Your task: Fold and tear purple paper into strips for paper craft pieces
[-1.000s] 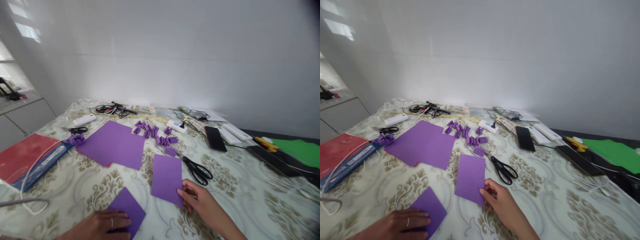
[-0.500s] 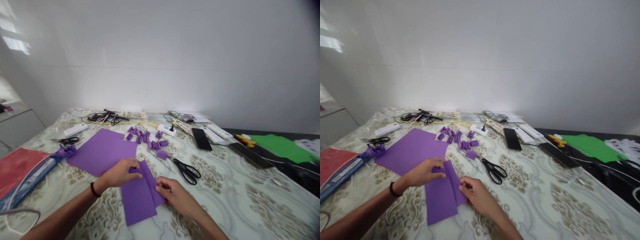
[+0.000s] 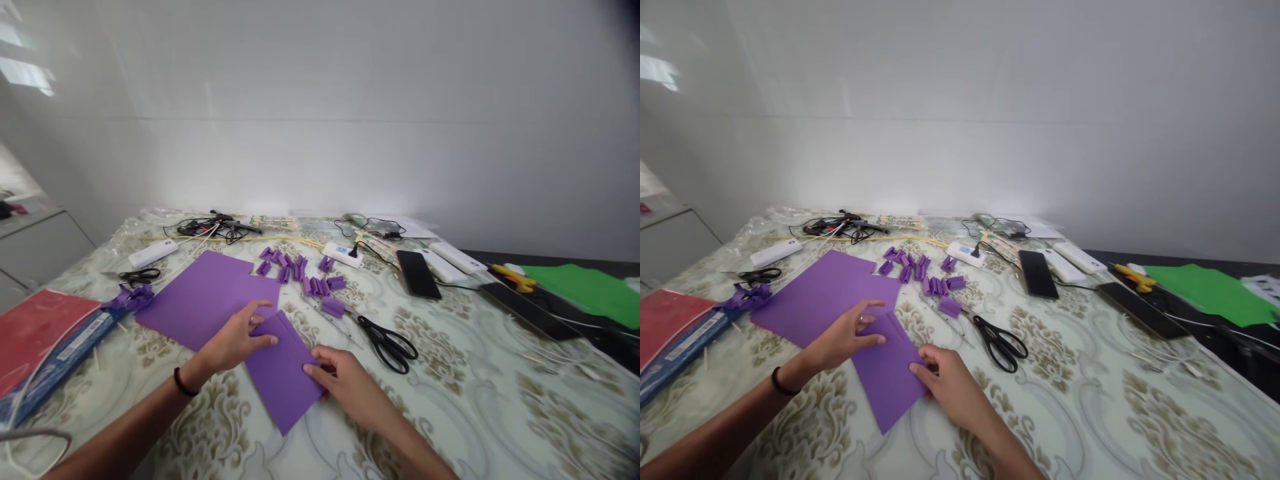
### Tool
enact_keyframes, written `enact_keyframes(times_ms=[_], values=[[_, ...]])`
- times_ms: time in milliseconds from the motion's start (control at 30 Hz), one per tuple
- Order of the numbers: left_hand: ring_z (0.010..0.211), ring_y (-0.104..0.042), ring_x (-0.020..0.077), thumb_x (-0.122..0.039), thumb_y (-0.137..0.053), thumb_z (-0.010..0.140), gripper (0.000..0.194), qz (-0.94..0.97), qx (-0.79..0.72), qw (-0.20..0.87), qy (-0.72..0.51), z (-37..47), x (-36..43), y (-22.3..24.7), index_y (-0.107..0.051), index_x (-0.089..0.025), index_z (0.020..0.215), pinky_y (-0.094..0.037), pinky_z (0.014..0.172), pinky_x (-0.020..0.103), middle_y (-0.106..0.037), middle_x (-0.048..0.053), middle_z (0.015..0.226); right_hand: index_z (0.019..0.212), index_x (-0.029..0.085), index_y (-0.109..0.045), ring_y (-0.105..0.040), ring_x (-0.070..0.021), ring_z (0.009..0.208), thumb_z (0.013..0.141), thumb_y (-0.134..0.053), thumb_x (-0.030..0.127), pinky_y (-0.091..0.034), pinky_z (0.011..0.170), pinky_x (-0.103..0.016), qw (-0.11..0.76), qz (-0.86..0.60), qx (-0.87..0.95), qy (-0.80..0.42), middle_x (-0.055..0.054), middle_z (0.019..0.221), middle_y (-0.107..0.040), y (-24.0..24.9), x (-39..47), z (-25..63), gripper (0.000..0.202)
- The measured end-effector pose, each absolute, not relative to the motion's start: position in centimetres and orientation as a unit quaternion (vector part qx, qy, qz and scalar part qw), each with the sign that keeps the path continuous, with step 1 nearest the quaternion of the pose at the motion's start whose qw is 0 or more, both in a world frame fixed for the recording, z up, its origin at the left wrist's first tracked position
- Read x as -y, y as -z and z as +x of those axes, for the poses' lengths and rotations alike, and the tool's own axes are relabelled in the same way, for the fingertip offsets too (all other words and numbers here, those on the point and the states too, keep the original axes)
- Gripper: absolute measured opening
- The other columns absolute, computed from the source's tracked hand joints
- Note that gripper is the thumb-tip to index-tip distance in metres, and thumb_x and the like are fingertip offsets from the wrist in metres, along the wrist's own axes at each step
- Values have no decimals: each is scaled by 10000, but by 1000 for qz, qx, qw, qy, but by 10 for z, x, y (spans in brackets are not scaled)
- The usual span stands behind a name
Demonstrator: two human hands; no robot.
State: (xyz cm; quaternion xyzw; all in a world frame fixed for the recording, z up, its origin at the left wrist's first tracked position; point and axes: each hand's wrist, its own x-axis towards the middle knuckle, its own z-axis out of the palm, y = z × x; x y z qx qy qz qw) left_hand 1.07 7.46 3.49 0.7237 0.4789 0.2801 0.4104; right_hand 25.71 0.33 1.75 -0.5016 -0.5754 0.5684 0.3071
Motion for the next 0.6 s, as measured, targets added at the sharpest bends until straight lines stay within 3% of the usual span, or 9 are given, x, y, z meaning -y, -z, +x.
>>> enact_keyframes(times_ms=[133,267,367,467,533,600], values=[[852,-720,252,-451,-780,825,454,730,-479,408,-266,6,-78,-31,-707,-175,1178,-565,758,324,-736,37,850,806,185,-594,-506,-150,619,882,-672,557,-459,577,-273,296,-499,579,-572,17,703,-564,-20,-8,257,388],[839,-745,241,-457,-646,953,365,753,-475,383,-246,6,-81,-33,-698,-180,1185,-591,771,328,-770,35,851,769,198,-595,-502,-153,597,889,-663,606,-481,557,-276,306,-516,579,-552,32,656,-530,-20,-14,265,430],[1120,-729,287,-393,-624,977,355,786,-468,334,-228,-7,-83,-35,-677,-206,1274,-561,1017,426,-788,102,1184,764,206,-606,-534,-162,579,881,-649,658,-510,556,-293,327,-540,572,-523,31,645,-532,-16,-20,280,469],[1433,-537,378,-311,-729,889,577,812,-474,277,-198,-31,-85,-32,-599,-196,1439,-380,1221,566,-612,183,1510,825,205,-647,-584,-185,581,885,-602,695,-543,554,-319,343,-569,570,-483,5,674,-602,-9,-26,298,495],[1539,-394,420,-295,-786,847,738,823,-479,250,-175,-47,-86,-27,-525,-184,1529,-324,1248,609,-451,225,1644,929,197,-687,-619,-215,588,899,-563,691,-563,549,-350,346,-591,578,-445,-19,694,-649,-3,-30,309,510],[1564,-343,434,-306,-832,821,829,834,-476,234,-151,-58,-87,-22,-489,-194,1567,-325,1246,624,-380,231,1686,1063,185,-700,-673,-272,664,912,-553,649,-602,634,-428,350,-618,591,-383,-58,744,-695,1,-34,317,510]])
